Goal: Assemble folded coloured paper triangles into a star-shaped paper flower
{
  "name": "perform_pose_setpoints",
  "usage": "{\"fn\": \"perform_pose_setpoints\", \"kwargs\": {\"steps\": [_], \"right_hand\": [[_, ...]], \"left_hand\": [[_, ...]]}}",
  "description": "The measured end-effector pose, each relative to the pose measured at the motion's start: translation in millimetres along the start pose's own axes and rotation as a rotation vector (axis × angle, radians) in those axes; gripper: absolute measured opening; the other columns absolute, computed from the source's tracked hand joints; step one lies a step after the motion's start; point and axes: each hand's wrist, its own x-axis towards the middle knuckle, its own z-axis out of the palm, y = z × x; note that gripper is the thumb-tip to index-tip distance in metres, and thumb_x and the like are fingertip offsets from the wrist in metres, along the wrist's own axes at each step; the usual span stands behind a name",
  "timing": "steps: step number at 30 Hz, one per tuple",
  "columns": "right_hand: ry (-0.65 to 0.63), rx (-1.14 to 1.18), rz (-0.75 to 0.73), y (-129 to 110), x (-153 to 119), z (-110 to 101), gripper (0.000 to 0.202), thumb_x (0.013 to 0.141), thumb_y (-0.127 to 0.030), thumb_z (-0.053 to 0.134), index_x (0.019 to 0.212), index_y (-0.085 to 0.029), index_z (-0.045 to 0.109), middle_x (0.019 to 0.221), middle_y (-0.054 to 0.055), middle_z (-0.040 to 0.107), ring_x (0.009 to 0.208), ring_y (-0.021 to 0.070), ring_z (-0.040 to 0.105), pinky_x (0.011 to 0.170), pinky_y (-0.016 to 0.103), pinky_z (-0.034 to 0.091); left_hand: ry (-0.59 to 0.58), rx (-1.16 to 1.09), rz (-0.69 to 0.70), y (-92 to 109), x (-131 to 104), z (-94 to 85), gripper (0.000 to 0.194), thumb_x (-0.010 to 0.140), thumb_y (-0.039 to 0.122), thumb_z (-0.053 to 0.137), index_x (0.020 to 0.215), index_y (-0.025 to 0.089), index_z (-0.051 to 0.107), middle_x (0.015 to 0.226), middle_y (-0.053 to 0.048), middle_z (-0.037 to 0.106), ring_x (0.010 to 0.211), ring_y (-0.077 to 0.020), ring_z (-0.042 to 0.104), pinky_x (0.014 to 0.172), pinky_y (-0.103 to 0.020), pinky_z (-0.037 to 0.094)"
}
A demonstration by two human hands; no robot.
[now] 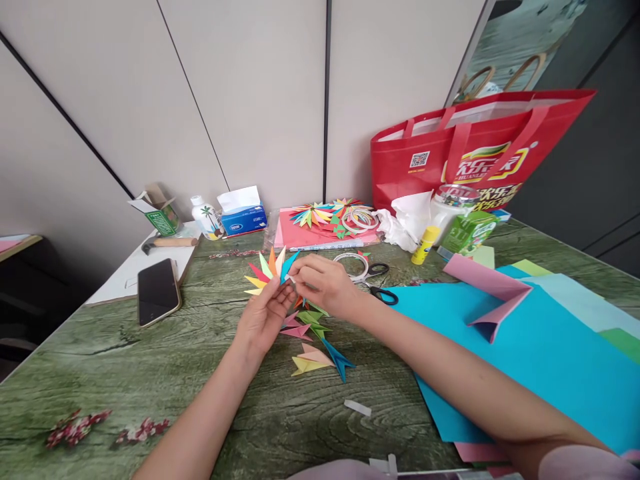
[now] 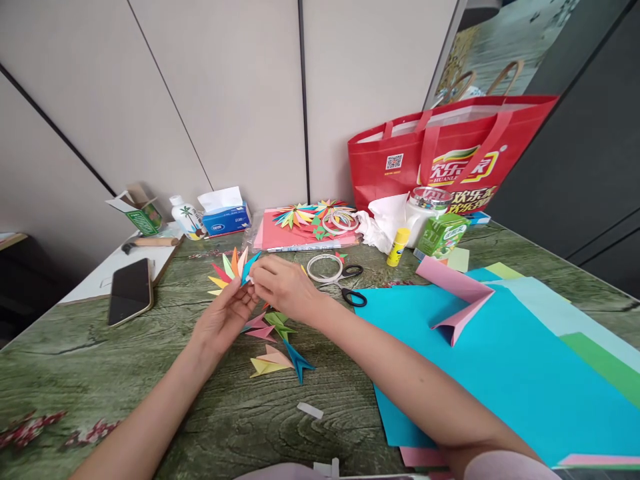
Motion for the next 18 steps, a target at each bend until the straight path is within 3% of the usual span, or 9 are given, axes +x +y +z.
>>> {"fn": "perform_pose_setpoints", "kwargs": {"steps": [11, 15, 18], "right_hand": [[0.029, 0.058, -0.019, 0, -1, 3, 0.012, 0.082, -0.012, 0.045, 0.072, -0.018, 0.049, 0.093, 0.008, 0.065, 0.085, 0.0151, 0.058, 0.074, 0.028, 0.048], [0.071, 0.289, 0.208, -4, 4, 1, 0.005, 0.079, -0.016, 0.049, 0.074, -0.017, 0.052, 0.094, 0.007, 0.062, 0.087, 0.0137, 0.058, 0.071, 0.026, 0.05], [-0.004, 0.473, 0.475, -3, 10, -3, 0.008, 0.078, -0.024, 0.052, 0.075, -0.017, 0.053, 0.085, 0.004, 0.061, 0.074, 0.0122, 0.059, 0.059, 0.022, 0.05]], "left_hand": [[0.058, -0.038, 0.006, 2, 2, -1.1, 0.014, 0.078, 0.007, 0.053, 0.071, 0.007, 0.064, 0.063, -0.007, 0.065, 0.059, -0.0098, 0.059, 0.065, -0.022, 0.051], [0.064, -0.034, 0.025, 4, 1, 1.0, 0.014, 0.078, 0.008, 0.054, 0.067, 0.008, 0.063, 0.063, -0.006, 0.065, 0.059, -0.01, 0.059, 0.063, -0.022, 0.051], [0.066, -0.016, 0.031, 5, 1, 1.6, 0.011, 0.077, 0.009, 0.056, 0.069, 0.009, 0.064, 0.064, -0.005, 0.065, 0.059, -0.01, 0.059, 0.061, -0.022, 0.051]]}}
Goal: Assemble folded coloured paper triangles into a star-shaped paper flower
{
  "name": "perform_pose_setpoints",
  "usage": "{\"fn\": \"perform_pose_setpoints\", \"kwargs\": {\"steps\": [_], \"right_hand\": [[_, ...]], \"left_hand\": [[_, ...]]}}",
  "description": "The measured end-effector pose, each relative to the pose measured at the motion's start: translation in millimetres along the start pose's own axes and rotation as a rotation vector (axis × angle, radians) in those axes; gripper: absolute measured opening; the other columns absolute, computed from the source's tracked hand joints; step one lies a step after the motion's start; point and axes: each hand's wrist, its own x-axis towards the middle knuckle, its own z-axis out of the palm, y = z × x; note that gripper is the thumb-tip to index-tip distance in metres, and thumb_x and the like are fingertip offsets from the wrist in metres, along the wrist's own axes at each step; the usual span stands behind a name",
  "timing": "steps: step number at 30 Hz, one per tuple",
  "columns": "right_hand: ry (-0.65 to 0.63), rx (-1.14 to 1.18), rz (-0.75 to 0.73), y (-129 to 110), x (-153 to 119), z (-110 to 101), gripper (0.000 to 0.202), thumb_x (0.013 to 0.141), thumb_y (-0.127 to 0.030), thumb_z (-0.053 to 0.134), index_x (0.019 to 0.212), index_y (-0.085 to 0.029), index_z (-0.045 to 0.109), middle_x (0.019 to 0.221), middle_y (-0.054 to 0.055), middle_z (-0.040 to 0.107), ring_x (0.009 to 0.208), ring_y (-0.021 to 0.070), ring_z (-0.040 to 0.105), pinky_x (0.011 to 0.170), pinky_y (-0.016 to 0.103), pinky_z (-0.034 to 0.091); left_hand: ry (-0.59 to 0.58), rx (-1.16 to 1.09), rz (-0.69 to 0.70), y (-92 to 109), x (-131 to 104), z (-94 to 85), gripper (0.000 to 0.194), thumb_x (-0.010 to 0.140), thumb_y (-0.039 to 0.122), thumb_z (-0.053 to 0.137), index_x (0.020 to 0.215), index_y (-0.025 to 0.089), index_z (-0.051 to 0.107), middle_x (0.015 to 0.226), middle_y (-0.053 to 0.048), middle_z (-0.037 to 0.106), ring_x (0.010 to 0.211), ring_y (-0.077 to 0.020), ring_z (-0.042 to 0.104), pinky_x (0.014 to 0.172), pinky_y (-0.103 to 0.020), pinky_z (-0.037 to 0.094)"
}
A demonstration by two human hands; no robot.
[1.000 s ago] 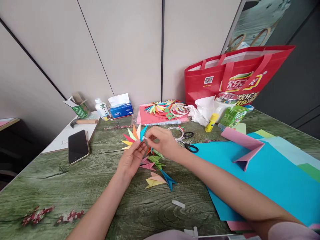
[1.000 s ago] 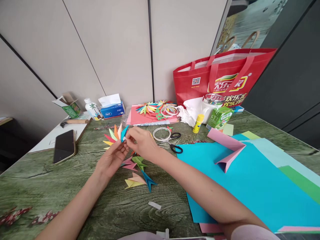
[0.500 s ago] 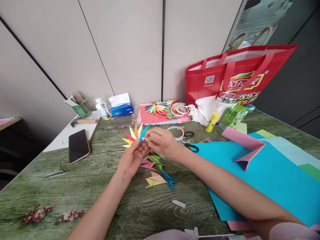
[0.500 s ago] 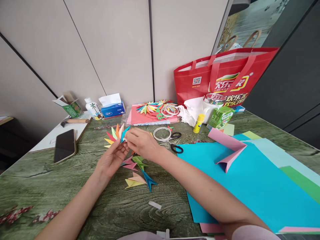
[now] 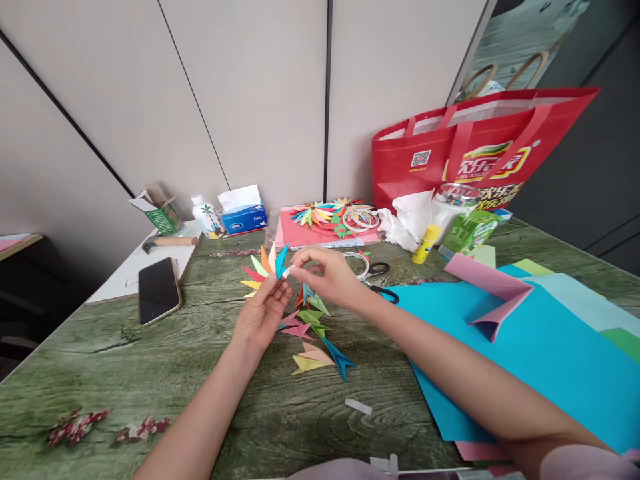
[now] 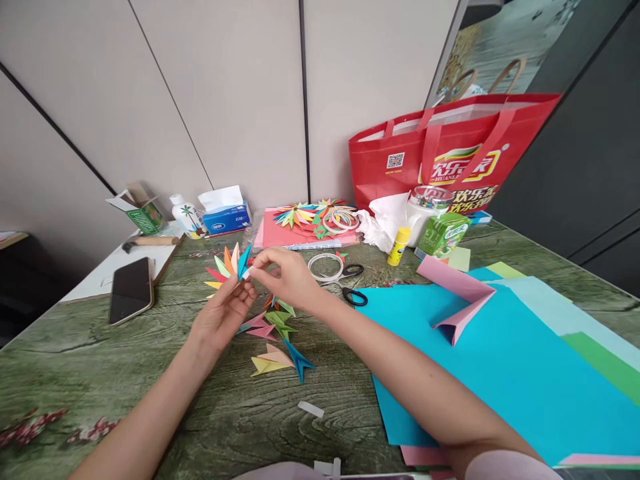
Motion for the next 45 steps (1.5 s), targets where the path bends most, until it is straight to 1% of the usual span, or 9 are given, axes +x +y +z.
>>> {"fn": "perform_pose_setpoints", "kwargs": {"steps": [2, 5, 12, 16, 20, 32, 37, 41, 45], "right_hand": [[-0.058, 0.068, 0.147, -1.1, 2.7, -2.7, 0.012, 0.078, -0.028, 0.052, 0.075, -0.016, 0.053, 0.079, 0.002, 0.059, 0.063, 0.0104, 0.058, 0.054, 0.022, 0.05], [-0.099, 0.101, 0.227, -1.9, 4.6, -4.7, 0.014, 0.078, -0.03, 0.052, 0.075, -0.016, 0.052, 0.076, 0.001, 0.058, 0.059, 0.0095, 0.057, 0.053, 0.021, 0.049], [-0.074, 0.053, 0.251, -5.6, 5.0, -4.3, 0.013, 0.077, -0.028, 0.052, 0.073, -0.015, 0.052, 0.073, 0.0, 0.059, 0.056, 0.0099, 0.06, 0.055, 0.022, 0.049], [-0.063, 0.008, 0.222, -5.8, 5.7, -5.6, 0.013, 0.077, -0.027, 0.053, 0.072, -0.015, 0.054, 0.073, 0.001, 0.06, 0.057, 0.0098, 0.06, 0.055, 0.022, 0.048], [-0.045, -0.058, 0.18, -5.3, 5.9, -5.7, 0.011, 0.076, -0.025, 0.055, 0.071, -0.015, 0.056, 0.073, 0.002, 0.062, 0.063, 0.0105, 0.059, 0.057, 0.021, 0.047], [-0.039, -0.056, 0.198, -7.0, 6.8, -7.2, 0.01, 0.074, -0.022, 0.056, 0.071, -0.013, 0.057, 0.074, 0.003, 0.063, 0.063, 0.0108, 0.058, 0.059, 0.022, 0.047], [-0.045, -0.011, 0.209, -4.6, 5.8, -5.2, 0.01, 0.074, -0.023, 0.056, 0.071, -0.014, 0.057, 0.072, 0.003, 0.063, 0.061, 0.0108, 0.06, 0.058, 0.023, 0.048], [-0.055, 0.083, 0.27, -2.0, 5.2, -2.4, 0.01, 0.073, -0.025, 0.056, 0.071, -0.014, 0.056, 0.07, 0.002, 0.063, 0.057, 0.0114, 0.061, 0.056, 0.023, 0.049], [-0.049, 0.164, 0.327, -0.8, 5.4, -0.7, 0.01, 0.072, -0.025, 0.056, 0.07, -0.015, 0.055, 0.068, 0.001, 0.063, 0.056, 0.0123, 0.063, 0.055, 0.024, 0.05]], "left_hand": [[-0.012, 0.016, 0.013, -0.3, -0.2, 0.1, 0.009, 0.076, 0.009, 0.057, 0.071, 0.01, 0.065, 0.065, -0.005, 0.066, 0.059, -0.01, 0.059, 0.061, -0.022, 0.051], [-0.037, 0.041, 0.036, -1.1, -1.1, 0.5, 0.007, 0.074, 0.009, 0.059, 0.072, 0.01, 0.066, 0.065, -0.005, 0.066, 0.06, -0.0105, 0.06, 0.062, -0.023, 0.051], [-0.071, 0.08, 0.072, -2.0, -3.3, 1.9, 0.005, 0.067, 0.01, 0.067, 0.072, 0.009, 0.066, 0.066, -0.005, 0.067, 0.061, -0.0111, 0.06, 0.064, -0.023, 0.05], [-0.077, 0.096, 0.087, -2.1, -3.6, 2.2, 0.007, 0.065, 0.011, 0.069, 0.072, 0.009, 0.066, 0.067, -0.006, 0.067, 0.061, -0.0115, 0.06, 0.065, -0.024, 0.05], [-0.073, 0.105, 0.097, -3.0, -3.8, 2.1, 0.009, 0.063, 0.011, 0.07, 0.07, 0.009, 0.066, 0.066, -0.006, 0.067, 0.061, -0.0118, 0.06, 0.065, -0.024, 0.049], [-0.094, 0.116, 0.101, -4.7, -3.8, 0.6, 0.01, 0.063, 0.011, 0.07, 0.071, 0.009, 0.066, 0.07, -0.005, 0.069, 0.062, -0.0115, 0.061, 0.068, -0.025, 0.049], [-0.097, 0.125, 0.107, -5.3, -4.3, 0.9, 0.011, 0.061, 0.011, 0.071, 0.071, 0.009, 0.066, 0.07, -0.005, 0.069, 0.062, -0.0115, 0.061, 0.067, -0.025, 0.049], [-0.107, 0.128, 0.118, -5.7, -4.9, 1.8, 0.009, 0.062, 0.011, 0.071, 0.07, 0.01, 0.067, 0.07, -0.005, 0.069, 0.062, -0.0116, 0.061, 0.069, -0.025, 0.05], [-0.135, 0.142, 0.129, -5.8, -5.3, 2.5, 0.009, 0.062, 0.012, 0.071, 0.07, 0.01, 0.066, 0.07, -0.005, 0.069, 0.063, -0.0124, 0.062, 0.073, -0.028, 0.05]]}}
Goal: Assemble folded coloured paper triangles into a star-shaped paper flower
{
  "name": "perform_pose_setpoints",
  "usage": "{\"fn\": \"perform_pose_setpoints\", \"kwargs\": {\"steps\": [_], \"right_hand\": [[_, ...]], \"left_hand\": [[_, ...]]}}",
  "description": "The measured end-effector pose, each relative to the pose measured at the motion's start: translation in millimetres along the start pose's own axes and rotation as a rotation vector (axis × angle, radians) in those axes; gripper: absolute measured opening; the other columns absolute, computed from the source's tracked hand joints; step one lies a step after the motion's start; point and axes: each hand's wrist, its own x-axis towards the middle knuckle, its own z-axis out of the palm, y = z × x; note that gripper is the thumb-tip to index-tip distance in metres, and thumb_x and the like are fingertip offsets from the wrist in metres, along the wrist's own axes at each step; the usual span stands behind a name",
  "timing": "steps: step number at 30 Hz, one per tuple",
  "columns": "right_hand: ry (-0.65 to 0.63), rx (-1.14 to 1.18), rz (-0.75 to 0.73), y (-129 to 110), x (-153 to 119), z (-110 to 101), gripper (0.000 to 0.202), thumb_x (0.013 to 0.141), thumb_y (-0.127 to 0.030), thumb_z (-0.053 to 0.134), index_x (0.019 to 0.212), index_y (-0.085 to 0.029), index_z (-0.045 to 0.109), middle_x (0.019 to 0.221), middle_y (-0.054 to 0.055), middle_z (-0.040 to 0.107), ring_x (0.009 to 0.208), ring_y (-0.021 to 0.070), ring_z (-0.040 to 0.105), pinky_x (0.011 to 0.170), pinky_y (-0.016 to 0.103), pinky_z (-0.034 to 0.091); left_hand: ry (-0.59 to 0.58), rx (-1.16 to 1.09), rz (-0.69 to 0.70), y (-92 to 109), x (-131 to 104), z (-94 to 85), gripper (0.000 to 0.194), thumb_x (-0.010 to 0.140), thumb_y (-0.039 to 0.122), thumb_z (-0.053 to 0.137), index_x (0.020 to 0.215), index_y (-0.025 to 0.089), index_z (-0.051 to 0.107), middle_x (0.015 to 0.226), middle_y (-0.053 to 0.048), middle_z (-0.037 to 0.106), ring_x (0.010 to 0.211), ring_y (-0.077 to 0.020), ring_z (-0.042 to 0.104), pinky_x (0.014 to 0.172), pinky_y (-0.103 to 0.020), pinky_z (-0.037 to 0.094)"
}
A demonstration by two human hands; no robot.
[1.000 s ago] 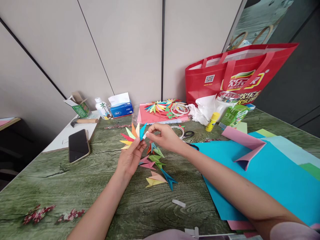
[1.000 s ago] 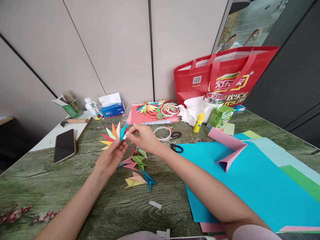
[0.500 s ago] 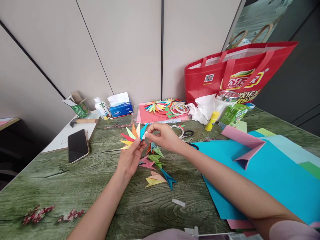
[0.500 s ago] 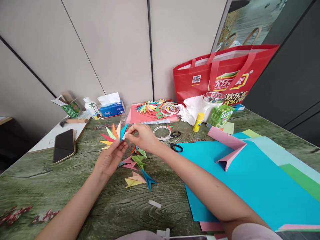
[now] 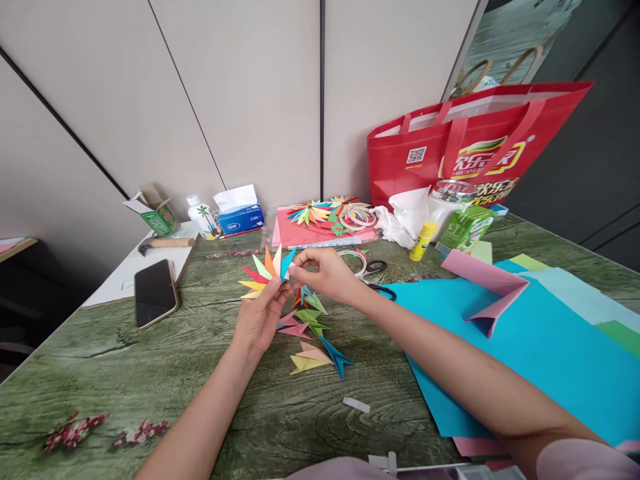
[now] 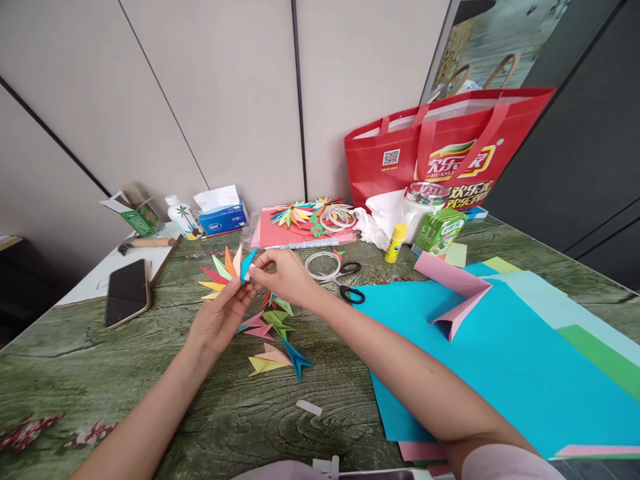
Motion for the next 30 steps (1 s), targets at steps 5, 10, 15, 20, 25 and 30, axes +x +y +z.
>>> {"fn": "perform_pose_setpoints", "kwargs": {"steps": [5, 10, 15, 20, 25, 30], "right_hand": [[0.003, 0.113, 0.068, -1.1, 0.0, 0.9, 0.009, 0.069, -0.023, 0.06, 0.067, -0.015, 0.055, 0.064, 0.0, 0.062, 0.056, 0.0122, 0.063, 0.053, 0.023, 0.05], [-0.031, 0.272, 0.152, -2.8, -0.5, 1.0, 0.013, 0.063, -0.017, 0.066, 0.069, -0.014, 0.056, 0.062, -0.001, 0.063, 0.057, 0.0104, 0.062, 0.058, 0.023, 0.052], [-0.042, 0.339, 0.181, -2.3, -0.3, 1.0, 0.019, 0.06, -0.02, 0.07, 0.069, -0.014, 0.056, 0.062, -0.001, 0.064, 0.057, 0.0101, 0.063, 0.059, 0.023, 0.052], [-0.027, 0.373, 0.202, -1.4, -0.2, 2.4, 0.023, 0.056, -0.019, 0.073, 0.068, -0.014, 0.054, 0.059, -0.002, 0.063, 0.055, 0.0093, 0.061, 0.057, 0.022, 0.051], [0.003, 0.433, 0.259, -0.4, -1.3, 6.6, 0.02, 0.058, -0.016, 0.071, 0.065, -0.014, 0.053, 0.054, -0.004, 0.061, 0.05, 0.0078, 0.059, 0.054, 0.02, 0.05], [0.031, 0.428, 0.277, -3.2, -1.0, 7.0, 0.017, 0.057, -0.015, 0.072, 0.062, -0.014, 0.055, 0.052, -0.005, 0.059, 0.048, 0.0066, 0.057, 0.053, 0.019, 0.05]], "left_hand": [[-0.005, 0.01, 0.012, -0.9, 1.1, -2.0, 0.01, 0.063, 0.012, 0.071, 0.071, 0.011, 0.066, 0.072, -0.005, 0.069, 0.065, -0.0128, 0.062, 0.074, -0.029, 0.049], [-0.004, 0.005, 0.001, -1.8, 2.2, -3.8, 0.009, 0.064, 0.013, 0.07, 0.07, 0.01, 0.066, 0.069, -0.005, 0.069, 0.064, -0.0119, 0.062, 0.071, -0.025, 0.049], [0.006, 0.001, -0.008, -2.4, 1.9, -3.2, 0.01, 0.063, 0.013, 0.071, 0.071, 0.009, 0.067, 0.071, -0.006, 0.069, 0.063, -0.0119, 0.062, 0.069, -0.025, 0.049], [0.008, 0.005, -0.006, -3.6, 2.5, -4.6, 0.012, 0.062, 0.012, 0.072, 0.072, 0.009, 0.067, 0.072, -0.007, 0.07, 0.065, -0.0127, 0.063, 0.071, -0.026, 0.049], [-0.016, 0.029, 0.028, -4.0, 2.2, -4.1, 0.012, 0.062, 0.013, 0.072, 0.073, 0.01, 0.067, 0.072, -0.006, 0.069, 0.065, -0.0133, 0.063, 0.07, -0.027, 0.05], [-0.001, 0.067, 0.048, -4.8, 1.5, -3.1, 0.011, 0.062, 0.013, 0.072, 0.071, 0.009, 0.067, 0.07, -0.006, 0.069, 0.063, -0.0132, 0.062, 0.068, -0.027, 0.05]]}}
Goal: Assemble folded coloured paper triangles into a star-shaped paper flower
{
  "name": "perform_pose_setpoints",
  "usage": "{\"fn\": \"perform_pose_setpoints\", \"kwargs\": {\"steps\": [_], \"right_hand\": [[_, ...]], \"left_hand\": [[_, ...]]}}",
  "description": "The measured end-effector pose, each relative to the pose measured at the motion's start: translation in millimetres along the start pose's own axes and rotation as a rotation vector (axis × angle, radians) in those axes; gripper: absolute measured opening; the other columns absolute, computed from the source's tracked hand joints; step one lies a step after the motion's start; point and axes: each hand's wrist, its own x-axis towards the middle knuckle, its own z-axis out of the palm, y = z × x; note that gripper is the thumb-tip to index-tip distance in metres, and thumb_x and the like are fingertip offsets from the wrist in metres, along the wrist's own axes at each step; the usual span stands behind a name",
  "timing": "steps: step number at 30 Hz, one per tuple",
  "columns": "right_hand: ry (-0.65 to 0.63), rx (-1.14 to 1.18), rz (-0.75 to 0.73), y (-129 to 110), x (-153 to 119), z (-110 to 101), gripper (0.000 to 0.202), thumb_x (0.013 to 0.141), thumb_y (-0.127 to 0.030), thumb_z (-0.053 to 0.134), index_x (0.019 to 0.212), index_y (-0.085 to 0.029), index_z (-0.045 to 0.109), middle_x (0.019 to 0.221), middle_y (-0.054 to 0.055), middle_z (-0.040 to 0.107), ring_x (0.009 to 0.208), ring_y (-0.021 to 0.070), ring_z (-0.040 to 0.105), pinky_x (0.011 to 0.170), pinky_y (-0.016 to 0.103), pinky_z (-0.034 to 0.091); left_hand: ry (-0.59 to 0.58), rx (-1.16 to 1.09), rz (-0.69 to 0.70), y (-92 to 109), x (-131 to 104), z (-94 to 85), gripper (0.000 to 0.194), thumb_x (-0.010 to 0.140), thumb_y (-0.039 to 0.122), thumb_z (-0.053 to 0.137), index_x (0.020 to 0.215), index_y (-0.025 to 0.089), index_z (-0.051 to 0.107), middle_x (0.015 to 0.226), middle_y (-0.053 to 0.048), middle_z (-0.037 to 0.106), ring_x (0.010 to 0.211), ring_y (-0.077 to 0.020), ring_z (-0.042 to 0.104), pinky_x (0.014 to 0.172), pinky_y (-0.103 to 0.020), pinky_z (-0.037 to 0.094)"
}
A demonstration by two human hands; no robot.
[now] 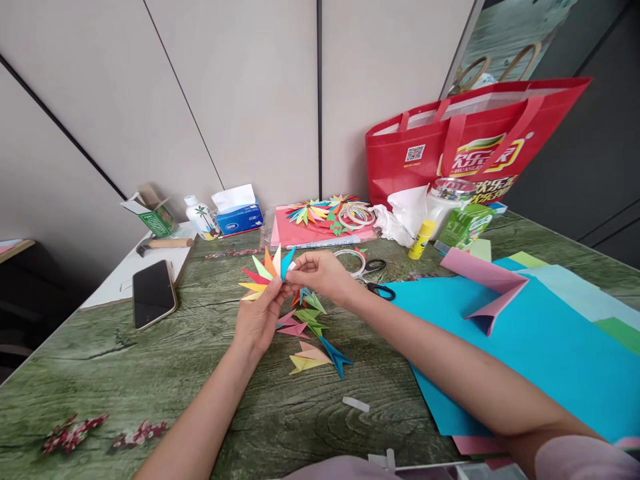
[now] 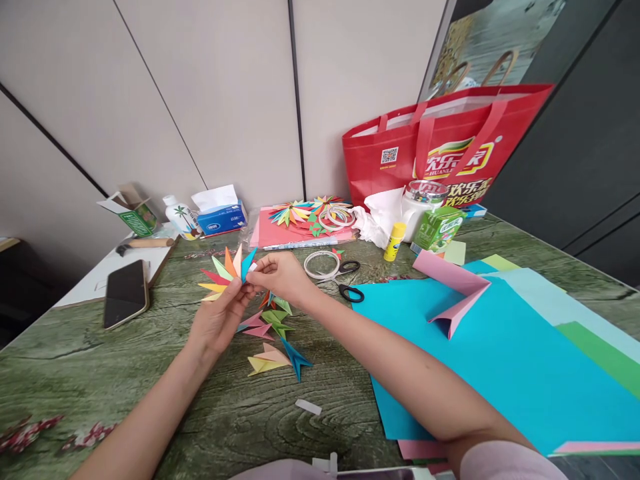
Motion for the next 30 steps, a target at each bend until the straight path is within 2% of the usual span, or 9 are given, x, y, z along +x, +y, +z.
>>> {"fn": "perform_pose_setpoints", "kwargs": {"steps": [5, 10, 15, 22, 30], "right_hand": [[-0.044, -0.045, 0.001, -6, 1, -5, 0.01, 0.062, -0.015, 0.068, 0.062, -0.013, 0.058, 0.055, -0.004, 0.06, 0.052, 0.0069, 0.058, 0.059, 0.021, 0.05], [-0.089, -0.061, -0.058, -5, 1, -9, 0.024, 0.05, -0.009, 0.074, 0.067, -0.012, 0.058, 0.062, -0.003, 0.062, 0.056, 0.0062, 0.057, 0.06, 0.021, 0.048], [-0.121, -0.031, -0.102, -1, 2, -10, 0.029, 0.048, -0.016, 0.078, 0.067, -0.012, 0.056, 0.062, -0.003, 0.061, 0.055, 0.0066, 0.057, 0.058, 0.021, 0.048], [-0.132, 0.009, -0.146, 6, 3, -7, 0.034, 0.047, -0.025, 0.079, 0.067, -0.013, 0.054, 0.06, -0.003, 0.061, 0.052, 0.0076, 0.057, 0.054, 0.022, 0.048], [-0.105, 0.004, -0.128, 4, 2, -7, 0.035, 0.044, -0.022, 0.08, 0.067, -0.012, 0.055, 0.06, -0.003, 0.061, 0.053, 0.0069, 0.057, 0.056, 0.021, 0.048]], "left_hand": [[0.041, -0.039, -0.029, 1, 0, 1.0, 0.012, 0.061, 0.012, 0.072, 0.071, 0.009, 0.067, 0.07, -0.005, 0.069, 0.06, -0.011, 0.061, 0.064, -0.024, 0.049], [0.04, -0.074, -0.08, 2, 0, 1.1, 0.013, 0.062, 0.014, 0.073, 0.072, 0.008, 0.067, 0.069, -0.006, 0.069, 0.061, -0.0107, 0.061, 0.064, -0.023, 0.05], [0.022, -0.083, -0.104, 4, -1, 1.5, 0.012, 0.062, 0.015, 0.072, 0.07, 0.007, 0.067, 0.068, -0.006, 0.068, 0.061, -0.0109, 0.061, 0.064, -0.022, 0.051], [-0.004, -0.08, -0.096, 3, -1, -0.1, 0.014, 0.06, 0.014, 0.074, 0.07, 0.006, 0.067, 0.067, -0.006, 0.069, 0.061, -0.011, 0.061, 0.066, -0.023, 0.052], [0.024, -0.075, -0.071, 3, -1, 0.7, 0.013, 0.059, 0.013, 0.074, 0.068, 0.008, 0.067, 0.067, -0.006, 0.068, 0.06, -0.0109, 0.061, 0.064, -0.023, 0.051]]}}
